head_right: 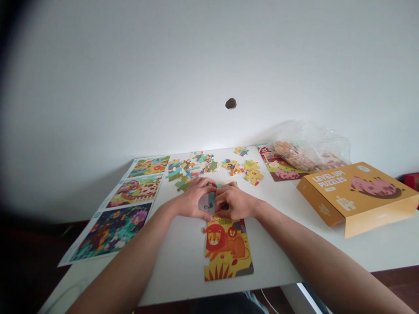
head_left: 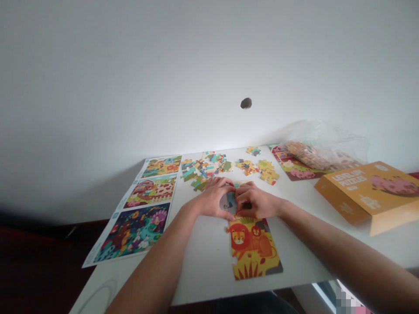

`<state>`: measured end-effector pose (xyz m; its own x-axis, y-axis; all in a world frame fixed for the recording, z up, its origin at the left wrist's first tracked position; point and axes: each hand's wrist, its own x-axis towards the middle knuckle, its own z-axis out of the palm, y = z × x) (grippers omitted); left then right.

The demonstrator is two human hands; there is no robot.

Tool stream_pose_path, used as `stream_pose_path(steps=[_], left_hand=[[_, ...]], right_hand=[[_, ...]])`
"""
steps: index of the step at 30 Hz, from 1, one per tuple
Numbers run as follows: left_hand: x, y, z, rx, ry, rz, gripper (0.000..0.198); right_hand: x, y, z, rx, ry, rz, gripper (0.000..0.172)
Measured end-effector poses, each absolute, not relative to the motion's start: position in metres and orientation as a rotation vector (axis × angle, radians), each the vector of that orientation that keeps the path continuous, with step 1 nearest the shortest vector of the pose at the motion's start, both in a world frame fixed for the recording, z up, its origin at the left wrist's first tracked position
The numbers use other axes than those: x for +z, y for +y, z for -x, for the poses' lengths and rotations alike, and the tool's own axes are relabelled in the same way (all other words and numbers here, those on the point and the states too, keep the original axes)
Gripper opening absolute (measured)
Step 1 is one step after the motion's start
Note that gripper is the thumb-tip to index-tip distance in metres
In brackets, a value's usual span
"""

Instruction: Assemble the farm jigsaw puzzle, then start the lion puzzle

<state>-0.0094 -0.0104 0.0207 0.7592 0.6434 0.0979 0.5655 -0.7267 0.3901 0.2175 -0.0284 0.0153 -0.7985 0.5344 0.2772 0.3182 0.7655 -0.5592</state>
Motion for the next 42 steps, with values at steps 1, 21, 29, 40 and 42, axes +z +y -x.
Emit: stream_pose_path(steps=[1,21,29,40,42], left_hand=[[0.02,-0.01,0.009,0.325,0.931,-2.621,0.081],[0.025,-0.01,0.011,0.31,0.892,-2.607,0.075],[0.026,-0.009,0.012,0.286,0.854,-2.63,0.069],[0.025,-0.008,0.014,0.28,0.852,-2.595,0.069],[0.025,-0.008,0.014,0.284,0.854,-2.582,0.064]], right_hand=[[0.015,-0.029,-0.218,0.699,-2.538,0.65,0.01],[0.022,-0.017,-0.237,0.619,-2.622,0.793,0.016],[0.021,-0.017,-0.236,0.637,-2.613,0.832,0.02],[0.023,-0.019,-0.236,0.599,-2.624,0.853,0.02],[0.023,-0.018,-0.235,0.588,-2.628,0.845,0.02]])
